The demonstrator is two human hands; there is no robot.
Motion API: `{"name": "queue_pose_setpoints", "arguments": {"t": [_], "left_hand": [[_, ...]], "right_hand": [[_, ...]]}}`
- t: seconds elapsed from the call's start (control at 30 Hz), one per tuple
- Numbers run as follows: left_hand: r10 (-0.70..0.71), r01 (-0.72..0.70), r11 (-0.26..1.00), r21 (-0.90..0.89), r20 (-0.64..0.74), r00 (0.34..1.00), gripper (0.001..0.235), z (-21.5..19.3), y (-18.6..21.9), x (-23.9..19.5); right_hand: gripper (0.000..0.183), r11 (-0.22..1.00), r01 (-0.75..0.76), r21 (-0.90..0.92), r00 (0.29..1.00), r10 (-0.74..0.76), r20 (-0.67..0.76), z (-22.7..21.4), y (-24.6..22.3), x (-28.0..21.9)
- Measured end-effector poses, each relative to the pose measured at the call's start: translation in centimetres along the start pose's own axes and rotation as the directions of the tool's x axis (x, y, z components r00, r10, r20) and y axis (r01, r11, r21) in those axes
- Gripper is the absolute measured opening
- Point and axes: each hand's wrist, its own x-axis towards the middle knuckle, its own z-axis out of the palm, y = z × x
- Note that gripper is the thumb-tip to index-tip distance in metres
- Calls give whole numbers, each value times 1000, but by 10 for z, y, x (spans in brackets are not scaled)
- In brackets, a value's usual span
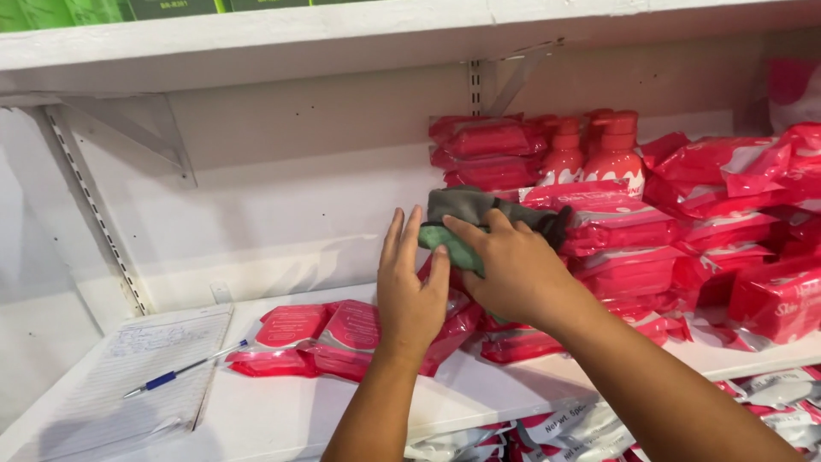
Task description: Wiping hair color boxes with a cloth and organizing them on a retail shelf.
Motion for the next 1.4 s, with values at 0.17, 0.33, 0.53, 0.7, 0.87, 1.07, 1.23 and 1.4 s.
{"name": "queue_pose_setpoints", "arguments": {"t": [0.17,0.33,0.53,0.7,0.87,1.07,1.23,1.4], "left_hand": [[87,-85,996,28,-82,993,52,1,-7,0],[204,-208,978,10,-246,948,45,-9,18,2],[384,-409,912,-30,-293,876,46,-10,78,8],[536,-527,844,96,-168,828,53,-12,134,41],[679,-625,727,286,-158,717,54,1,172,97],[752,-637,606,478,-81,654,53,32,198,167],[785,-615,516,596,-41,619,50,42,209,203],[744,-597,453,662,88,662,46,54,206,216]], "right_hand": [[70,991,93,96,970,-68,-234,-3,0,-6],[70,967,147,207,899,-43,-435,-41,-9,-32],[71,915,395,85,668,-223,-710,-83,-2,-65],[64,938,310,-152,419,-279,-864,-130,32,-67],[62,938,196,-285,228,-326,-917,-181,75,-50],[60,938,90,-335,379,-343,-859,-224,79,8],[70,979,-20,-202,848,-91,-522,-246,85,31],[44,981,145,-125,921,-181,-346,-256,82,35]]}}
